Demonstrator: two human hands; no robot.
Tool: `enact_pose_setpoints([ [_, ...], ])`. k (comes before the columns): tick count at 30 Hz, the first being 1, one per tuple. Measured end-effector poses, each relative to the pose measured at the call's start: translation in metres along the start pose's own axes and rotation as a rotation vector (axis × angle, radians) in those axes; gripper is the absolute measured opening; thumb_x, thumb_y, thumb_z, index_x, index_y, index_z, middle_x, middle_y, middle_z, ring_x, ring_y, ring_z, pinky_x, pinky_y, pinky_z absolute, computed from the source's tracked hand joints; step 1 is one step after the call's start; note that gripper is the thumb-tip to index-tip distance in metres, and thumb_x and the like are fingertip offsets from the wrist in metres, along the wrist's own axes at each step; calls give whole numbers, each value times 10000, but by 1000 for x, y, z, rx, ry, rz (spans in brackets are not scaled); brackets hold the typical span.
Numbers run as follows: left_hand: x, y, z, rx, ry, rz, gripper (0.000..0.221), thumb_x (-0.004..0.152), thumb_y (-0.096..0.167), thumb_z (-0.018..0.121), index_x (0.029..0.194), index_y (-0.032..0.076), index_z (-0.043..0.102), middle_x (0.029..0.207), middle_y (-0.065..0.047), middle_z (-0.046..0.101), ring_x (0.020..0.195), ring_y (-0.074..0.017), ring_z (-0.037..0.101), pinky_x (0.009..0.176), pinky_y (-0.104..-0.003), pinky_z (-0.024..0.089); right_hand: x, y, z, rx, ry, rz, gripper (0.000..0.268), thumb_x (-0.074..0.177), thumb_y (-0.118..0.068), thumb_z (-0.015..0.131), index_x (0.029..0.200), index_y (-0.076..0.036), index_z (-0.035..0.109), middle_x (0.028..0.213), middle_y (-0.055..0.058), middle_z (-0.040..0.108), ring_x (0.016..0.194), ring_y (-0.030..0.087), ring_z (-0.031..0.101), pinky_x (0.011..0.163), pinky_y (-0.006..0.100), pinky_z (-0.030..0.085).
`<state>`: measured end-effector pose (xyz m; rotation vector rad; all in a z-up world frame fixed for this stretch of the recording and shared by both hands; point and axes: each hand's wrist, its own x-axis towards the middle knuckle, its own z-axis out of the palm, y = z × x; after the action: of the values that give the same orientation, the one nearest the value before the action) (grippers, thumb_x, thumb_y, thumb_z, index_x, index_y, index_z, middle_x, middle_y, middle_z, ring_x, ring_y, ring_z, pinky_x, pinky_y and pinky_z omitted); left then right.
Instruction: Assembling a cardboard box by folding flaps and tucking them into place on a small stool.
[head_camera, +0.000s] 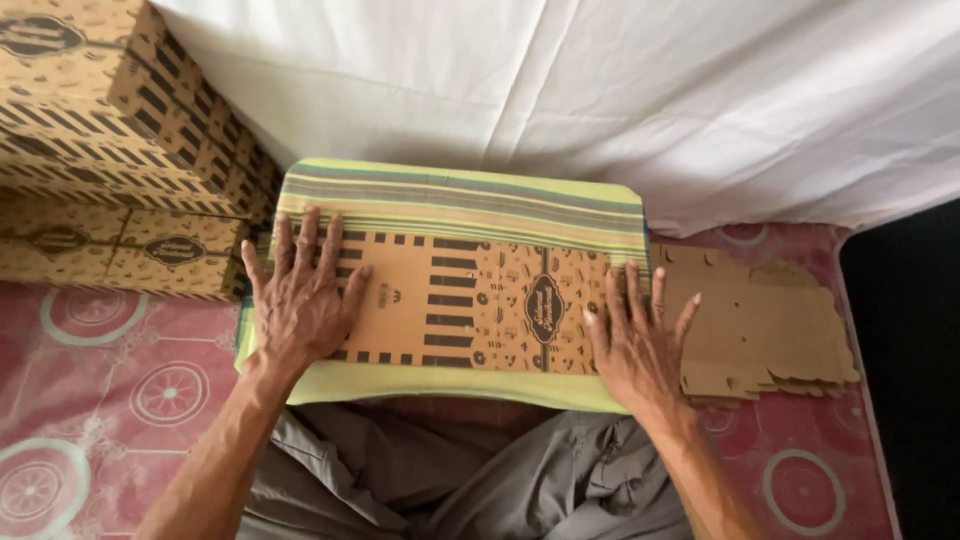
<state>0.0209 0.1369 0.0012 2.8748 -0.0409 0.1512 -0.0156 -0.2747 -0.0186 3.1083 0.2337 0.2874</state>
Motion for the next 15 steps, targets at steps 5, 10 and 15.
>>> enact_pose_setpoints([
  [5,-2,4,0,55,-30,-28,755,1040,673,185,1641,219,249,1704,-118,206,1564,-392,119,1198,-714,45,2,-101,-29,-6,-103,-14,563,1078,-340,278,1566,-76,374,1662,192,283,1541,409,139,1189,725,-60],
  [10,-1,4,-3,56,-82,-20,765,1036,664,165,1646,205,199,1707,-127,153,1561,-394,93,1203,-699,63,32,-219,-32,174,-187,-271,468,1027,-260,432,1472,-129,499,1635,203,268,1523,430,182,1167,753,81],
  [15,-1,1,-2,53,-40,-18,650,1052,497,289,1644,229,260,1696,-129,239,1556,-394,156,1174,-613,201,37,-259,-19,380,-129,-220,557,1059,-349,390,1567,-121,383,1673,157,268,1543,377,210,1209,692,28],
])
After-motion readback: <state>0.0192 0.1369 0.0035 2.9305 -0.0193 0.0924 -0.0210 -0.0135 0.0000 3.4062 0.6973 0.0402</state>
